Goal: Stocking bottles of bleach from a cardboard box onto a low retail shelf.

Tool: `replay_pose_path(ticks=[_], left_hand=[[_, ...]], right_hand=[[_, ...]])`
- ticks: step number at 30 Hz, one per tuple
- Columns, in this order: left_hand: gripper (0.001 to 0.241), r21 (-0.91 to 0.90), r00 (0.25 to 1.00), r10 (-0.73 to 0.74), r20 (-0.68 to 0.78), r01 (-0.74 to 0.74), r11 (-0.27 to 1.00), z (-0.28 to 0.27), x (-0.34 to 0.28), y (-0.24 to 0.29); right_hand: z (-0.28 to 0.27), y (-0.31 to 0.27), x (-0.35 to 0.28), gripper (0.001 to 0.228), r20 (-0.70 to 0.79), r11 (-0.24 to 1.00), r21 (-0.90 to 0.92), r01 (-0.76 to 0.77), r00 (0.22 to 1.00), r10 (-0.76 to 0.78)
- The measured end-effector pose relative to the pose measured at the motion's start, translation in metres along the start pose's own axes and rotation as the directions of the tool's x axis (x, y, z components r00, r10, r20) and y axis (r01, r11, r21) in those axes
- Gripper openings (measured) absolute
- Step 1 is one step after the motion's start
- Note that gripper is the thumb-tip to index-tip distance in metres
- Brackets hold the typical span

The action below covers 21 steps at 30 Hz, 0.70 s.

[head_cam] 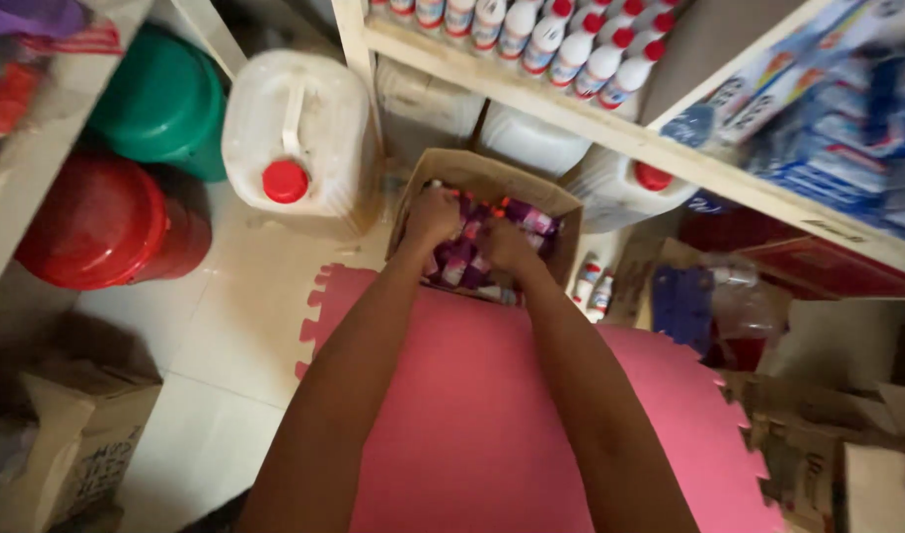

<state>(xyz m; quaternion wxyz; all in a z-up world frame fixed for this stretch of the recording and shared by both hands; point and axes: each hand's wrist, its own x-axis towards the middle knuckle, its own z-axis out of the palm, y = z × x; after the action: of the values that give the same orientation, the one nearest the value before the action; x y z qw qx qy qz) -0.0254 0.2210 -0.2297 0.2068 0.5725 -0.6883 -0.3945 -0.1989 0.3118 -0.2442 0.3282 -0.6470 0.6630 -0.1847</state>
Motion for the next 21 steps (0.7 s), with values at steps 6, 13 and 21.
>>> replay_pose_path(ticks=[6,13,21], left_hand=[[0.051,-0.013,0.980,-0.159,0.124,0.162,0.987,0.024,0.002,-0.043],[0.040,0.029,0.922,-0.282,0.266,0.284,0.958,0.054,0.021,-0.071],[0.048,-0.130,0.890,-0.431,0.149,0.450,0.883,0.100,0.041,-0.136]], right_hand=[[0.051,0.012,0.042,0.026,-0.198,0.959,0.282,0.003,0.979,0.055],[0.106,0.053,0.054,0.035,-0.102,0.935,0.353,0.040,0.995,-0.004],[0.076,0.001,0.041,0.038,0.054,0.782,0.576,-0.239,0.965,0.255]])
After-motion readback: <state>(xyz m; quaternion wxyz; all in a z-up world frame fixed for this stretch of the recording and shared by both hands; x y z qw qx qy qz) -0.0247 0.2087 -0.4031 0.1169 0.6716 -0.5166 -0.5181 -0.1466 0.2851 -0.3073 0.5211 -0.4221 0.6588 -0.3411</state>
